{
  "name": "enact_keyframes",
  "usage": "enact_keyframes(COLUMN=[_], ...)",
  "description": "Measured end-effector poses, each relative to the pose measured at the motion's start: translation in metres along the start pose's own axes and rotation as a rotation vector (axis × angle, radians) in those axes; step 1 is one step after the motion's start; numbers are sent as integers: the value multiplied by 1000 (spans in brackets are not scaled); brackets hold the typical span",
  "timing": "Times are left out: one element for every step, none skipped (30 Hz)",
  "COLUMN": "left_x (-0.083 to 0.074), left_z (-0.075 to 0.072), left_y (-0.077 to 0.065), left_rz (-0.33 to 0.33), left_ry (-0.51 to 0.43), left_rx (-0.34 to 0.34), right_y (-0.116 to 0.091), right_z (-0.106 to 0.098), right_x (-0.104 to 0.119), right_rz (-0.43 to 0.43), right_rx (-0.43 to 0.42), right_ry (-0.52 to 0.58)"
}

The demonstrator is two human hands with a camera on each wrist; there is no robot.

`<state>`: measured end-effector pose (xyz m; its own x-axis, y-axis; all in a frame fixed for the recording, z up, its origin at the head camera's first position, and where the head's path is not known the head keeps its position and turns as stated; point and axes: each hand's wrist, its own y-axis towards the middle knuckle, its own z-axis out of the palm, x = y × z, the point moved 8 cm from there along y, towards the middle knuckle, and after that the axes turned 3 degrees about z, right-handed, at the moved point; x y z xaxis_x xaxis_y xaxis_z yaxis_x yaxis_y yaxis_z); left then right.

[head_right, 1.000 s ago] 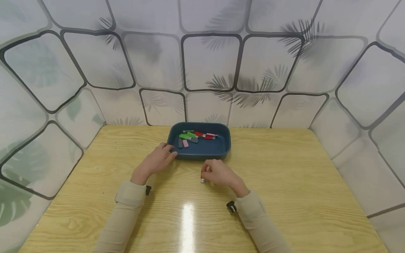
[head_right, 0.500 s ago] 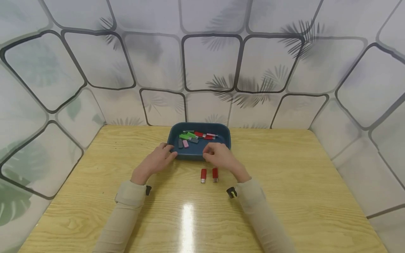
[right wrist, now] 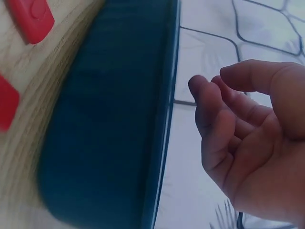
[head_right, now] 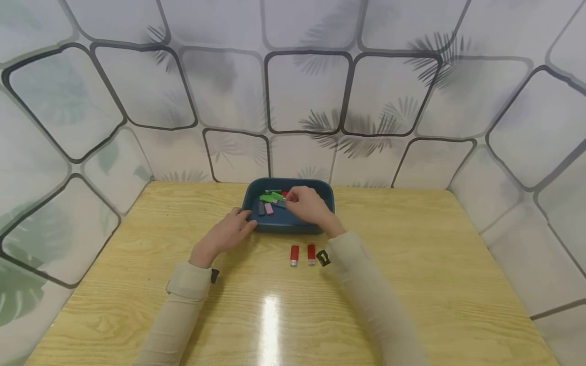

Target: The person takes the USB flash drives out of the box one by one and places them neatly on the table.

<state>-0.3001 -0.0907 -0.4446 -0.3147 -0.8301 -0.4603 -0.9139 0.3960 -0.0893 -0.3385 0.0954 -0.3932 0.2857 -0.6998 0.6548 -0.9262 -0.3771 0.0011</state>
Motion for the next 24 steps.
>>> enact_keyframes(left_x=[0,0,0,1,1,1,1,1,1,1,1,0,0,0,-1,-1,-1,0,0,0,1,1,1,2], left_z=[0,0,0,1,1,2,2,2,2,2,1,0,0,-1,-1,-2,-2,-2,-2,-1,-1,-1,0,0], left_y=[0,0,0,0,0,1,1,1,1,1,1,1,1,1,1,1,1,1,1,1,1,2,2,2], left_rz=[-1,-1,-3,-4,-6,-6,-6,-5,-3,-1,1,3,3,2,-1,-2,-2,-4,-6,-6,-5,-3,-2,-2], left_ry=[1,2,-1,-3,-4,-4,-5,-8,-7,-4,1,4,6,7,9,12,15,15,16,17,19,21,21,21], left_rx=[-2,-3,-2,-1,1,3,6,6,7,7,7,5,3,1,0,0,0,1,2,3,3,3,3,4], right_y=[4,9,13,16,20,23,26,28,31,33,35,37,40,42,44,46,47,49,50,51,52,53,53,53], right_z=[2,5,8,11,14,17,19,21,24,26,29,32,35,38,42,45,48,51,53,55,56,57,58,59], right_x=[2,4,6,7,8,9,9,10,10,11,12,13,14,15,15,16,16,16,16,16,16,16,17,17], right_rz=[2,6,8,16,21,29,35,42,49,56,58,54,47,41,32,26,21,19,21,23,26,27,26,23], right_rx=[0,1,7,13,16,18,20,22,23,24,27,32,39,50,59,68,75,83,89,93,92,91,92,98], right_ry=[-22,-47,-74,-104,-138,-170,-199,-223,-247,-267,-285,-298,-312,-325,-343,-357,-371,-383,-395,-406,-415,-418,-418,-422])
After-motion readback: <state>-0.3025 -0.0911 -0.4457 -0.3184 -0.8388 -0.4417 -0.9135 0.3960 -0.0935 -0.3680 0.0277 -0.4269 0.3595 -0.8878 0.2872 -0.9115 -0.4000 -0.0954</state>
